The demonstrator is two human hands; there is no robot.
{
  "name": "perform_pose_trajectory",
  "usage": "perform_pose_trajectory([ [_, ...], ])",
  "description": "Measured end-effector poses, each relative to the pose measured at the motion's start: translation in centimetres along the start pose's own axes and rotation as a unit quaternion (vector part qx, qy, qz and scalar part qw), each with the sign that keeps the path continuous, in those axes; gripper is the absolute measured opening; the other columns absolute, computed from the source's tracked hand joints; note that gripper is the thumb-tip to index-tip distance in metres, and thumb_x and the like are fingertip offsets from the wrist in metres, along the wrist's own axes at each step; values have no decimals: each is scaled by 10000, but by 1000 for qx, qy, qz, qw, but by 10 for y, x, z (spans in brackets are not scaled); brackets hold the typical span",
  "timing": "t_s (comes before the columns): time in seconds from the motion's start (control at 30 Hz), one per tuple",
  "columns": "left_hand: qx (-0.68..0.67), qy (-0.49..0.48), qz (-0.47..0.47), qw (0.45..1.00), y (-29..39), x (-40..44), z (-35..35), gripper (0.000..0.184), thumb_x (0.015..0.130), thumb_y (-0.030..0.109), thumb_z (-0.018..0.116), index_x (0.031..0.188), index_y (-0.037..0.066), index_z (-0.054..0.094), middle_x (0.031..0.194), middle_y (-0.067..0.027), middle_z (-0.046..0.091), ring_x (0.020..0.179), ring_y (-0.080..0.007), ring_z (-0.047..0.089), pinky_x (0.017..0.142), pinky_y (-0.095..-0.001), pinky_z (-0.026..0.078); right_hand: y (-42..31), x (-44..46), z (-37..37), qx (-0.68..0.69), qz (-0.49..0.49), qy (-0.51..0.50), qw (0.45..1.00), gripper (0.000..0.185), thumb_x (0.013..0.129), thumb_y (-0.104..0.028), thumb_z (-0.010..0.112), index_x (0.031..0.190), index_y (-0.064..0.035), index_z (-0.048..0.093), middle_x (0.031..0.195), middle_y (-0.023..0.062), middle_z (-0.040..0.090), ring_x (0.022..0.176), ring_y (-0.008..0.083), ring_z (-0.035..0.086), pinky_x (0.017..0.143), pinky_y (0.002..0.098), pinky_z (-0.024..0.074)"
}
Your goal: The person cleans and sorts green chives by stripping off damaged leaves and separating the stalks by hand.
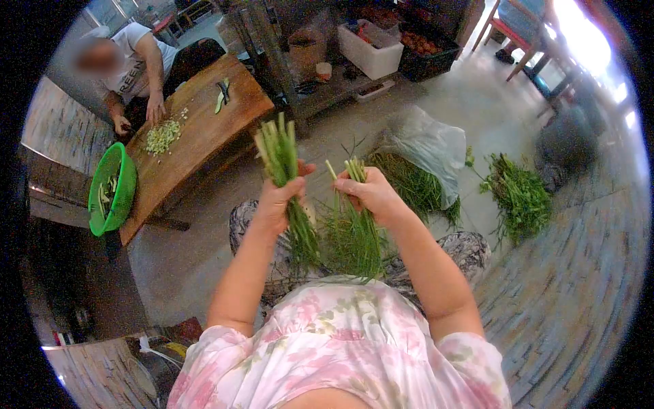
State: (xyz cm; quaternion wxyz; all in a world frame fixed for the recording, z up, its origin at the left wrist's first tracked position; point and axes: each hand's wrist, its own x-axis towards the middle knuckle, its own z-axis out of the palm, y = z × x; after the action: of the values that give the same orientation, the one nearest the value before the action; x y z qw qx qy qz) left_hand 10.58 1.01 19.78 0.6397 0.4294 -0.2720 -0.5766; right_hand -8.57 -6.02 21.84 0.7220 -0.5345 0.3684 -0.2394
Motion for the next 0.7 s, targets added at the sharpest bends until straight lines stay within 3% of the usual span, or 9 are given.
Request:
perform_pose_trajectory([
  [0.1, 40, -38, -19, 998, -5, 4, 21, 343, 732, 59, 691, 1039, 36, 539, 939, -54, 627, 688, -99, 539, 582, -247, 438, -2, -3, 5, -5, 45, -7, 999, 147, 781, -175, 635, 822, -45, 580, 711, 30, 556, 532, 81, 469, 456, 222, 358],
  [0.23, 22, -79, -21, 996, -13, 9, 22, 233, 743, 61, 686, 924, 31, 542, 780, -54, 610, 636, -129, 539, 588, -265, 436, 3, -6, 0, 51, 49, -17, 997, 153, 787, -177, 622, 843, -45, 570, 706, 30, 561, 532, 96, 486, 448, 232, 376],
  [0.33, 49, 6, -13, 999, -11, 11, 12, 200, 756, 64, 676, 887, 28, 528, 734, -58, 592, 607, -136, 535, 577, -266, 437, 3, -10, -5, 135, 57, -1, 989, 159, 792, -191, 622, 850, -50, 578, 688, 25, 563, 525, 97, 491, 443, 232, 379],
  [0.43, 35, 26, 4, 999, -10, 11, 0, 172, 770, 60, 656, 872, 26, 522, 727, -62, 591, 604, -138, 534, 561, -265, 437, 4, -8, -12, 166, 46, -5, 985, 169, 789, -209, 635, 851, -56, 601, 670, 13, 567, 527, 84, 490, 438, 221, 370],
  [0.47, 52, 39, -14, 998, -11, 9, 0, 185, 781, 67, 643, 920, 16, 533, 777, -66, 601, 630, -137, 537, 546, -262, 436, 4, -8, -12, 163, 44, -1, 986, 171, 792, -210, 634, 858, -56, 600, 672, 12, 568, 526, 83, 490, 433, 219, 370],
  [0.57, -5, -43, -98, 994, -7, -5, 13, 259, 785, 60, 633, 1018, 4, 537, 868, -58, 606, 676, -134, 542, 565, -259, 438, 4, -6, -9, 163, 30, -3, 986, 164, 799, -202, 628, 862, -54, 600, 693, 16, 583, 520, 78, 490, 421, 214, 368],
  [0.6, -12, -95, -89, 991, -12, -7, 15, 318, 782, 58, 632, 1083, 12, 542, 936, -39, 596, 708, -129, 542, 596, -253, 436, 4, -6, -8, 165, 24, -4, 986, 158, 801, -197, 626, 861, -53, 601, 702, 19, 589, 518, 76, 490, 418, 212, 368],
  [0.7, -22, -113, -134, 984, -18, -14, 25, 303, 774, 49, 634, 1066, 23, 561, 942, -31, 589, 715, -129, 543, 619, -250, 433, -1, -6, -3, 121, 15, 15, 992, 148, 801, -184, 624, 848, -46, 599, 732, 31, 607, 514, 78, 492, 425, 217, 375],
])
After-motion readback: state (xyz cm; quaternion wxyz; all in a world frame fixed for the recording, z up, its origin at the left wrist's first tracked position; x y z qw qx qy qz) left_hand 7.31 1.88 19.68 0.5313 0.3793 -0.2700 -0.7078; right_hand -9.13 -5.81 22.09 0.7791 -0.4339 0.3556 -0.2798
